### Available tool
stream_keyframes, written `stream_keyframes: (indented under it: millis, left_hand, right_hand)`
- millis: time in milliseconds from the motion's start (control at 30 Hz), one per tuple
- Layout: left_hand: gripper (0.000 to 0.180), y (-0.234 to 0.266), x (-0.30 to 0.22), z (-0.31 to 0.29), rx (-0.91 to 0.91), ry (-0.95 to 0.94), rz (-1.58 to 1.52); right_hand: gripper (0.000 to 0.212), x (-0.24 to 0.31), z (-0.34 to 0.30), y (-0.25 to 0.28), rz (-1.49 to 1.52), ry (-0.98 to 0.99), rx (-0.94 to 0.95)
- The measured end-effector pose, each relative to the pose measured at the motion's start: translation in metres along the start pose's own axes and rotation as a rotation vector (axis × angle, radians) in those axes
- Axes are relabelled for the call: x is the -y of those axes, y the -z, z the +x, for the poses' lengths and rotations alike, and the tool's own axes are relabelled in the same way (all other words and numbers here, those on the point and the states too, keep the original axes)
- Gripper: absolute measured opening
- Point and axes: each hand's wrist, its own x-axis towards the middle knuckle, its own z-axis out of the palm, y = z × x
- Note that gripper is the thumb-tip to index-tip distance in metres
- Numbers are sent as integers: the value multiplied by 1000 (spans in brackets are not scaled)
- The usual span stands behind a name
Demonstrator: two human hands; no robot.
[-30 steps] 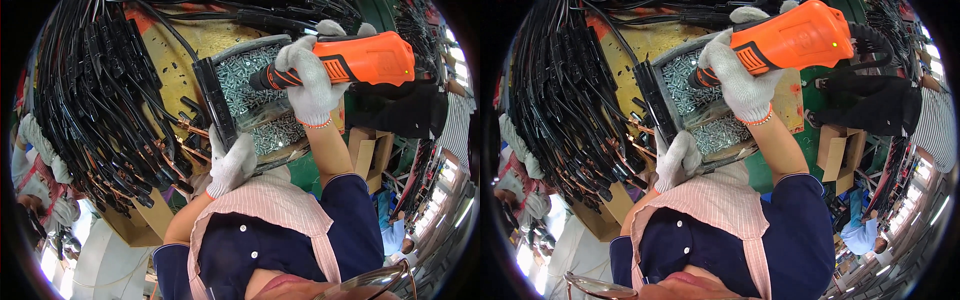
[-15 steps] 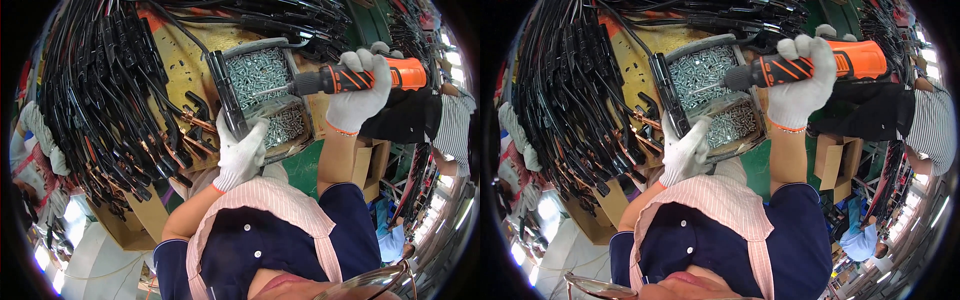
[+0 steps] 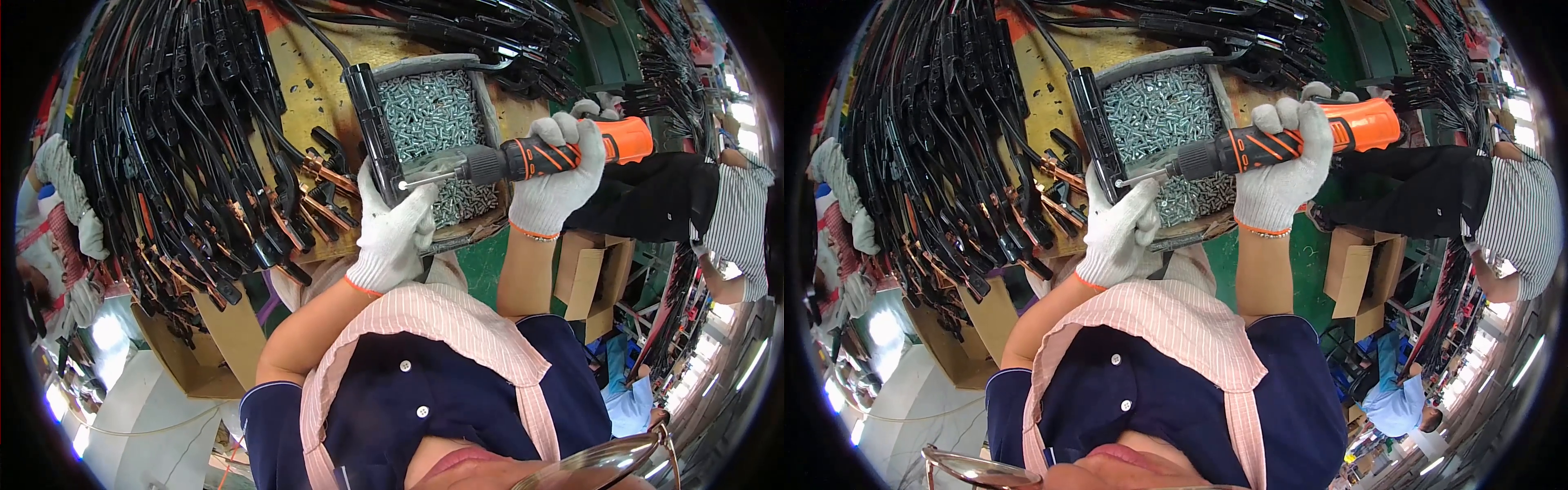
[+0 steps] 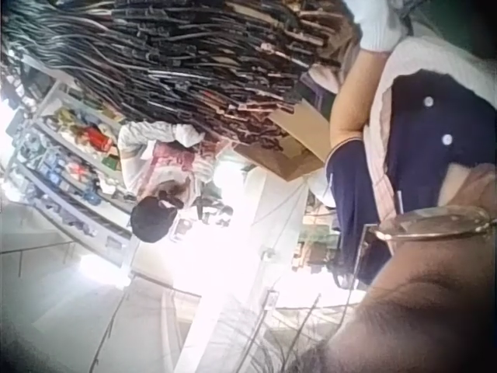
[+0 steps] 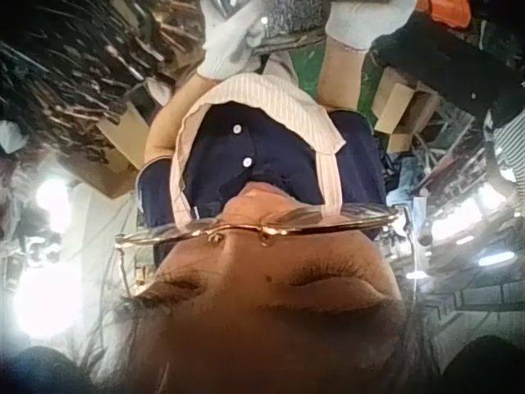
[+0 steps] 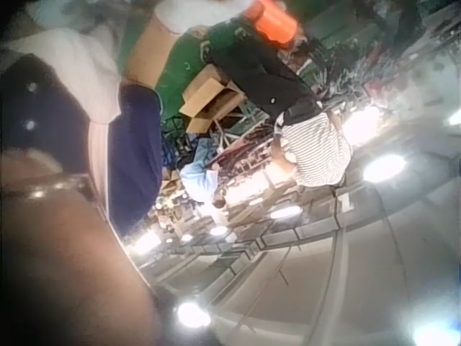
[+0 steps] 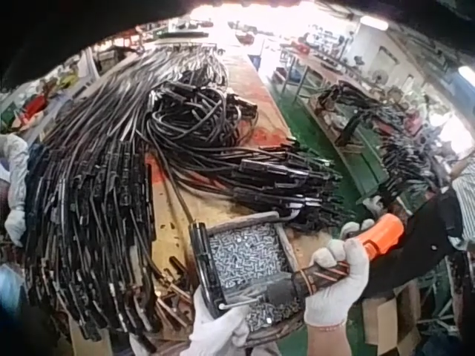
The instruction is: The person assembles electrical components using metal parts, plastic casings, screws, and cables. The assembly is performed with a power screwdriver.
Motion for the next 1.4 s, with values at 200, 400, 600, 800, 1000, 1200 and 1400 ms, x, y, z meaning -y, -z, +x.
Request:
stream_keyframes:
  millis: [200, 400, 600, 800, 1000, 1200, 1400]
  left_hand:
    - [60, -2, -1, -1, -11, 9, -19]
    - [50, -1, -2, 2, -27, 38, 29]
    - [50, -8, -4, -1, -55, 24, 8]
    - [46, 0, 1, 2, -28, 29, 33]
    - [36, -3, 1, 1, -8, -30, 65]
    - [51, -2, 0, 1, 25, -75, 47]
    - [66, 2, 2, 1, 28, -32, 68]
  right_hand:
    - [32, -5, -12, -10, -92, 33, 80]
    - [41, -4, -19, -22, -99, 94, 173]
    - [53, -2, -23, -40, -214, 257, 255]
    - [46, 26, -12, -41, -282, 294, 270]
    - [28, 92, -6, -34, 123, -14, 296]
    - [38, 32, -28, -38, -169, 251, 153]
    - [41, -2, -22, -24, -188, 210, 61]
